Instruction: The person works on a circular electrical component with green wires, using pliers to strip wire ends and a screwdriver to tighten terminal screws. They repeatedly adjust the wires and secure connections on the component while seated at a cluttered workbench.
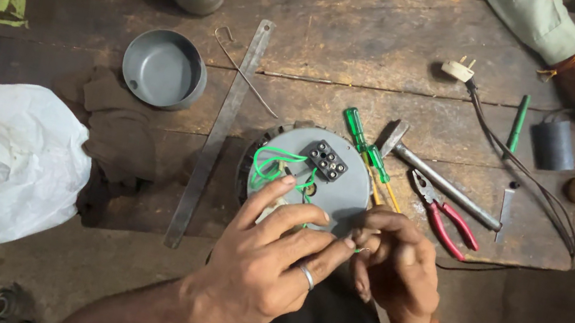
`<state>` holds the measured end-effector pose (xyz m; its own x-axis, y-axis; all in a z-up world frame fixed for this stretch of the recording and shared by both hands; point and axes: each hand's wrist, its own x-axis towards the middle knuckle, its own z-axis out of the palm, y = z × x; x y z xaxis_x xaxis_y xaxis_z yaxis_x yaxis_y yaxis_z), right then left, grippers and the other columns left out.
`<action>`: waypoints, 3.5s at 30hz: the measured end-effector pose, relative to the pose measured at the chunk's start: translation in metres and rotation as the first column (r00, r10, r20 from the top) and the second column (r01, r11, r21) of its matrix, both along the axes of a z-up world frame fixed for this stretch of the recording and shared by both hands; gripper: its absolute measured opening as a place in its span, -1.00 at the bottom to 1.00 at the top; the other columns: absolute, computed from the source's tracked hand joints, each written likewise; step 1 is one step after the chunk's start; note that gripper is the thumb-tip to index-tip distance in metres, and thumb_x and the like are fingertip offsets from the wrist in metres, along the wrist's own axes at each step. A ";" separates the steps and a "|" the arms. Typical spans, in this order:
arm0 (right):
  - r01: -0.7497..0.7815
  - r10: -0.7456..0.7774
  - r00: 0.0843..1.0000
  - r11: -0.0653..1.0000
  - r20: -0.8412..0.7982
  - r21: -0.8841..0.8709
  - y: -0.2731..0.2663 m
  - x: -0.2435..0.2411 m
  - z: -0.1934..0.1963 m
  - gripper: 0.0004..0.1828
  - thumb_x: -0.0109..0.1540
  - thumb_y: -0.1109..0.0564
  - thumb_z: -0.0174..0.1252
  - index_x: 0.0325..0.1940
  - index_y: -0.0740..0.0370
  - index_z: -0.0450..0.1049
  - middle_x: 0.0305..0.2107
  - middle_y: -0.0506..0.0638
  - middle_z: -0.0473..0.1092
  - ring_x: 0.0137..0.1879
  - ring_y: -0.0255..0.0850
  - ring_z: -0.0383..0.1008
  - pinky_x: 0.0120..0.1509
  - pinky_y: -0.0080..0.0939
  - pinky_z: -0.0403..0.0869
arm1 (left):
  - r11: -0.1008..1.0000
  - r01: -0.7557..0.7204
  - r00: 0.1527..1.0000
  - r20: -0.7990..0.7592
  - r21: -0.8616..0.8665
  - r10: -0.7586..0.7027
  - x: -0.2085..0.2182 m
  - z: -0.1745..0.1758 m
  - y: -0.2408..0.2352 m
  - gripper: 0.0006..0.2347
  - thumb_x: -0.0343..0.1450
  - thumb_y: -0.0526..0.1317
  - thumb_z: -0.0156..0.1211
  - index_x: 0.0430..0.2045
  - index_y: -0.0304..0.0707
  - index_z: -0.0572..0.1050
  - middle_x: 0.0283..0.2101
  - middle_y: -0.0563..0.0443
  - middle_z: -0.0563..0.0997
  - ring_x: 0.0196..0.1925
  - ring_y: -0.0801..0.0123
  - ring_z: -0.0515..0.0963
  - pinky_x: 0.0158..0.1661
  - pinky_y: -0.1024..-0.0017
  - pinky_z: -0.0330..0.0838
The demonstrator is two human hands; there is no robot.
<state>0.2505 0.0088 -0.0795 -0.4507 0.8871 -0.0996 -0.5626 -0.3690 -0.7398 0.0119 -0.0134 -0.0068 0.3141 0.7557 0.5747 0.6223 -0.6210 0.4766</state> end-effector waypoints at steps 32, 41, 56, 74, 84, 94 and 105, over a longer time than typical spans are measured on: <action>0.308 -0.448 0.662 0.894 0.602 0.326 0.074 0.059 -0.025 -0.65 0.47 0.02 0.03 -0.02 0.42 0.49 -0.42 0.05 0.46 -0.42 -0.32 0.39 -0.33 -0.38 0.34 | 0.992 -0.101 0.981 -0.158 0.077 0.112 0.002 -0.002 0.003 -0.92 0.47 -0.29 0.35 -0.24 -0.25 0.62 -0.25 0.03 0.57 0.08 0.18 0.62 0.28 -0.18 0.30; -0.018 -0.195 0.879 0.899 0.435 0.438 0.071 -0.006 -0.068 -0.34 0.48 -0.15 -0.09 0.48 0.42 0.17 0.36 0.26 0.25 0.50 0.02 0.27 0.58 0.05 0.27 | 0.940 -0.243 0.904 -0.294 0.241 0.309 0.010 -0.031 -0.026 -0.84 0.51 -0.16 0.24 -0.08 -0.05 0.66 -0.07 0.17 0.66 0.19 0.22 0.57 0.26 -0.18 0.11; -0.043 -0.390 0.721 0.800 0.573 0.599 0.006 -0.029 -0.043 -0.15 0.49 -0.34 -0.20 0.53 0.46 0.00 0.43 0.31 0.06 0.58 0.06 0.06 0.65 0.03 0.07 | 0.995 -0.009 0.988 0.155 -0.099 0.024 -0.032 -0.015 0.006 -0.86 0.33 -0.21 0.48 -0.30 -0.05 0.67 -0.21 0.24 0.64 0.20 0.29 0.54 0.35 -0.13 0.09; -0.375 -0.446 -0.026 0.834 0.895 0.404 0.082 0.058 -0.152 -0.69 0.23 0.09 0.21 0.01 0.27 0.55 -0.17 0.18 0.51 -0.10 0.07 0.56 -0.05 0.00 0.51 | 0.974 -0.226 0.956 -0.197 -0.022 0.218 -0.007 -0.012 0.003 -0.87 0.43 -0.26 0.27 -0.23 -0.32 0.60 0.34 -0.14 0.41 0.46 -0.05 0.29 0.31 -0.24 0.23; -0.488 -0.363 0.103 0.793 0.926 0.365 0.083 0.052 -0.141 -0.45 0.11 0.14 0.26 0.18 0.33 0.44 -0.12 0.30 0.46 -0.02 0.17 0.52 0.04 0.02 0.48 | 0.949 -0.313 0.914 -0.278 -0.017 0.297 -0.002 -0.007 0.005 -0.84 0.43 -0.25 0.22 -0.19 -0.29 0.61 0.33 -0.11 0.39 0.42 -0.02 0.32 0.28 -0.23 0.24; -0.239 -0.554 0.093 0.794 0.827 0.559 0.069 0.056 -0.052 -0.67 0.31 0.32 0.12 0.16 0.35 0.34 -0.19 0.17 0.45 -0.21 -0.16 0.55 -0.25 -0.22 0.56 | 0.910 -0.413 0.868 -0.314 -0.024 0.386 0.012 -0.003 0.002 -0.88 0.49 -0.23 0.25 -0.23 -0.30 0.61 0.35 -0.11 0.41 0.46 -0.07 0.30 0.34 -0.31 0.21; 0.021 -0.617 0.634 0.617 0.467 0.787 0.041 0.110 0.092 -0.67 0.35 0.30 0.17 0.17 0.31 0.28 -0.22 0.09 0.48 -0.18 -0.19 0.60 -0.13 -0.25 0.57 | 0.897 -0.430 0.870 -0.313 -0.100 0.382 0.016 0.000 0.002 -0.86 0.43 -0.22 0.22 -0.26 -0.27 0.62 0.29 -0.16 0.45 0.46 -0.07 0.27 0.34 -0.33 0.14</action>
<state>0.3604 0.0495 0.0121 -0.1902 0.8739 0.4473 0.2075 0.4811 -0.8518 0.0277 -0.0119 -0.0071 0.0880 0.9254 0.3687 0.9239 -0.2142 0.3170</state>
